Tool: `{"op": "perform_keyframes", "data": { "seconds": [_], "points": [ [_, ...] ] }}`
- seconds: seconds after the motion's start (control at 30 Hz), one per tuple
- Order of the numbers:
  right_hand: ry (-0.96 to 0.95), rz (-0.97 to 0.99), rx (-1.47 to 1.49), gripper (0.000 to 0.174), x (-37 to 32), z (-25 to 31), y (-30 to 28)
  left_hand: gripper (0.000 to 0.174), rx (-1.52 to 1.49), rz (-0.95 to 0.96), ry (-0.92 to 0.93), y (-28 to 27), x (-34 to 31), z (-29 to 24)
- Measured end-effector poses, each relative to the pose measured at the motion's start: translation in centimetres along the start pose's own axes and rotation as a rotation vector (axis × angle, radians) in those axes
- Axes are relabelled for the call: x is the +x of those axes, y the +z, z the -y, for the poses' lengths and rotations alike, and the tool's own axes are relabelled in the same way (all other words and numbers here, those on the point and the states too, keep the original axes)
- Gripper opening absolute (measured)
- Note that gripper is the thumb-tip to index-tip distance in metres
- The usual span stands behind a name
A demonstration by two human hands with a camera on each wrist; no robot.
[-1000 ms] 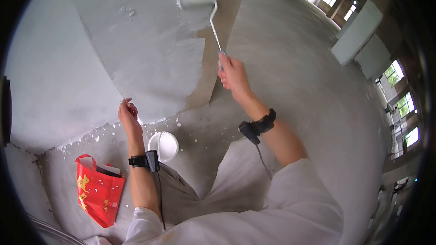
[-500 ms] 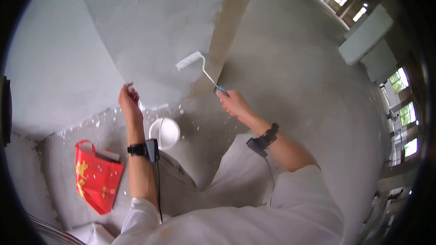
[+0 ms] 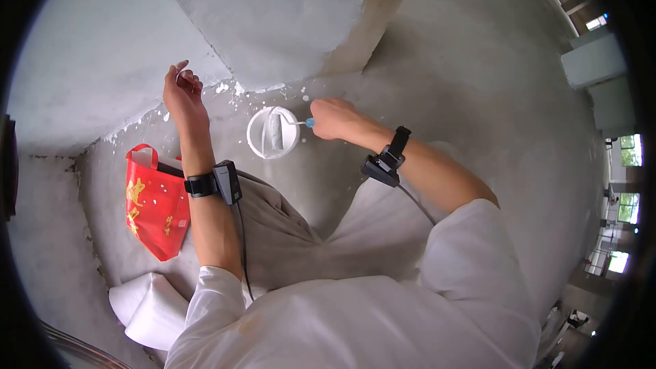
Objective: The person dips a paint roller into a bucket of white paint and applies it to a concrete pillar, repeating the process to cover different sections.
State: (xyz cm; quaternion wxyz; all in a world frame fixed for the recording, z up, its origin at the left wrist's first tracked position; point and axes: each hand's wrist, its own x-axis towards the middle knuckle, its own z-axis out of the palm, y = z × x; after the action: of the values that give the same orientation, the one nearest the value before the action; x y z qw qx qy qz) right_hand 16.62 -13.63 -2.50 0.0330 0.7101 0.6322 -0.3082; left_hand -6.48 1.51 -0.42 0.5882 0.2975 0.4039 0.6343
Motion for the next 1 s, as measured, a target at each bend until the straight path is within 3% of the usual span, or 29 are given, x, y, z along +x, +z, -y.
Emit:
{"op": "perform_keyframes", "data": {
  "seconds": [0.13, 0.23, 0.7, 1.0],
  "points": [
    [-0.062, -0.013, -0.114, 0.015, 2.6, -0.5, 2.2, 0.028, 0.022, 0.009, 0.02, -0.3, -0.1, -0.5],
    [-0.035, 0.073, -0.11, 0.021, 4.5, -0.3, 4.3, 0.026, 0.001, 0.007, 0.02, -0.4, 0.1, -0.3],
    [-0.095, 0.05, -0.111, 0.018, 7.2, -2.6, 10.6, 0.029, 0.074, 0.045, 0.035, -0.1, -0.3, -0.6],
    [-0.114, 0.09, -0.039, 0.019, 7.2, -2.6, 11.3, 0.029, 0.075, 0.054, 0.021, -0.3, -0.2, -0.5]
  ]
}}
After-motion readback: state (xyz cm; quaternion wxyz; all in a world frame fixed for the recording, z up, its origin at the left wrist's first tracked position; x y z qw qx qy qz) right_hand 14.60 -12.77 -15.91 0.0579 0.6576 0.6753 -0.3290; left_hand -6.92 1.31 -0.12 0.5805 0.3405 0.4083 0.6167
